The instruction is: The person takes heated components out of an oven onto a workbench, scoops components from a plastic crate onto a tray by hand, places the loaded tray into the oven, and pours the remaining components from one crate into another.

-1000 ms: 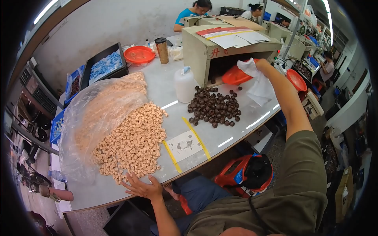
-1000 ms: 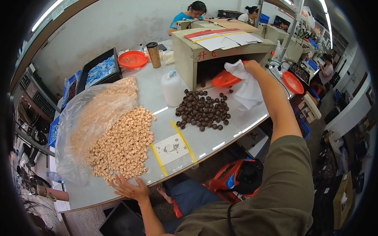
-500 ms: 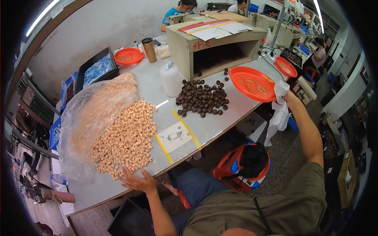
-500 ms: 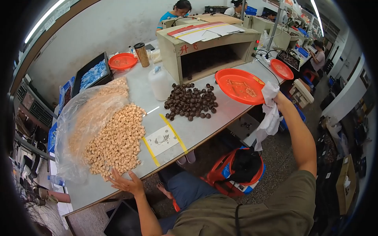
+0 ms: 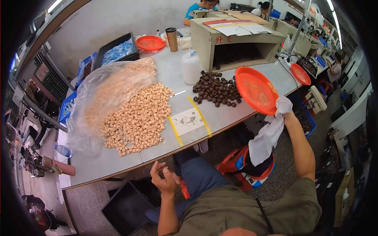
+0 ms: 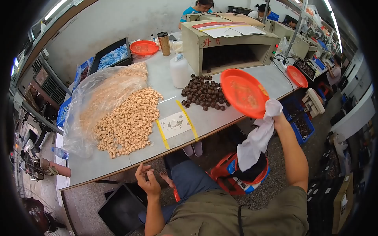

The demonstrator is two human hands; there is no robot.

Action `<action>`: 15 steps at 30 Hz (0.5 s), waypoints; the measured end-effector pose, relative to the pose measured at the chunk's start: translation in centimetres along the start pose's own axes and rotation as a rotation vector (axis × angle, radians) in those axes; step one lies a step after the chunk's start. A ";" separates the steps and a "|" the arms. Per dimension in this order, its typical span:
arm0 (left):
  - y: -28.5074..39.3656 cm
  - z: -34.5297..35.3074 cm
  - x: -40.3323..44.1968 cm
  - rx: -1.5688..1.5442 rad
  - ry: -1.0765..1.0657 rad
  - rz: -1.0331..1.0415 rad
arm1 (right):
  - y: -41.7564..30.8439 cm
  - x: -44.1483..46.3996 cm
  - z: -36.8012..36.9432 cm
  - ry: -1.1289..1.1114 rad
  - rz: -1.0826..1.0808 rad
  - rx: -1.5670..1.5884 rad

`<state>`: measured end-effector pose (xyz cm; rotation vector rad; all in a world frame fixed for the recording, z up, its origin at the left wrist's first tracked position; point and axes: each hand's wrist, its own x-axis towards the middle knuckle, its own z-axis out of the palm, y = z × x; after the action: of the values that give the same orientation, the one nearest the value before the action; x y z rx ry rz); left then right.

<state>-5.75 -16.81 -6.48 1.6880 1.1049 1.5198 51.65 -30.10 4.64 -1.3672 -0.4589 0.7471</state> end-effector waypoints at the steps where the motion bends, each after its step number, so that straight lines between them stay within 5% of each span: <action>1: -0.5 -0.4 -0.3 0.016 0.026 -0.025 | -0.7 1.1 -0.9 0.157 0.090 0.090; 3: -0.5 -1.0 -0.7 0.038 0.038 -0.069 | 2.1 8.9 -10.3 0.210 0.099 0.007; 7: -1.6 -1.5 -1.9 0.124 0.037 -0.054 | 2.6 13.8 -10.1 0.612 0.096 -0.257; 15: -0.4 -0.4 -2.4 0.200 0.084 -0.119 | 3.0 15.2 -7.1 0.355 0.219 -0.548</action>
<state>-6.16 -18.79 -7.91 1.6671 1.4163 1.4576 66.48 -24.23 -1.38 -2.0459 -0.2370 0.5527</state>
